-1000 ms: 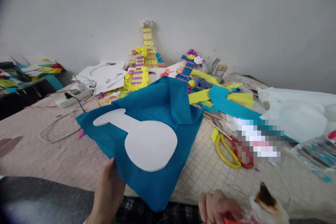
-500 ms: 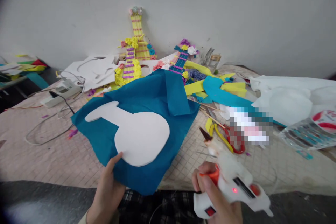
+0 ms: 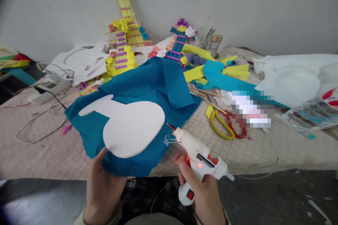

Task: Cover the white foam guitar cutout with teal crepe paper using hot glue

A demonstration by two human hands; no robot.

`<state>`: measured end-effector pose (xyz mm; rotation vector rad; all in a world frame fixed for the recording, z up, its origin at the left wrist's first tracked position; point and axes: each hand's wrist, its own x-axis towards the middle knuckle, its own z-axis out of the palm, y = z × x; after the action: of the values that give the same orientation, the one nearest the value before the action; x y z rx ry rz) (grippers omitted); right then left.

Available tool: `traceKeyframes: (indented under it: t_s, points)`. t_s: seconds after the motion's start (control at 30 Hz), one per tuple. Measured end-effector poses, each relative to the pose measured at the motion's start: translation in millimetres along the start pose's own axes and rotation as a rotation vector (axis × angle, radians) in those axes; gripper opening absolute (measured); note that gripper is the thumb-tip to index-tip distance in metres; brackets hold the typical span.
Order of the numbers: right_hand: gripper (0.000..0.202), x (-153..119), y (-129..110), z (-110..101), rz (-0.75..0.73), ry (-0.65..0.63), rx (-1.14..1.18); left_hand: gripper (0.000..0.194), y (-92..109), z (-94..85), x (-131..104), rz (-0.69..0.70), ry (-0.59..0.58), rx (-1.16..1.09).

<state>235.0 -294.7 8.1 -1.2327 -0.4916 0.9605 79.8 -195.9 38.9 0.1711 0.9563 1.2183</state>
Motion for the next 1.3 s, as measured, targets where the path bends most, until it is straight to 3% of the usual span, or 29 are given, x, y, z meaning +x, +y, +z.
traceKeyframes:
  t_s: [0.1, 0.33, 0.57, 0.87, 1.3]
  points:
    - [0.014, 0.1, 2.2, -1.3, 0.036, -0.035, 0.012, 0.049, -5.0, -1.8, -3.6, -0.002, -0.019, -0.024]
    - [0.021, 6.0, 2.7, 0.8, 0.100, 0.027, 0.038, 0.058, -16.7, -7.1, -4.4, -0.012, -0.087, 0.075]
    - [0.025, 10.9, 0.5, 0.6, 0.145, 0.012, 0.033, 0.052, -17.4, -12.8, -2.4, -0.045, -0.016, 0.098]
    - [0.034, 17.9, -2.4, 7.3, 0.156, 0.005, 0.018, 0.056, -18.1, -12.2, -0.9, -0.082, -0.058, 0.034]
    - [0.030, 23.0, -3.9, 11.6, 0.165, 0.044, 0.047, 0.059, -18.3, -13.1, -0.8, -0.106, -0.044, 0.017]
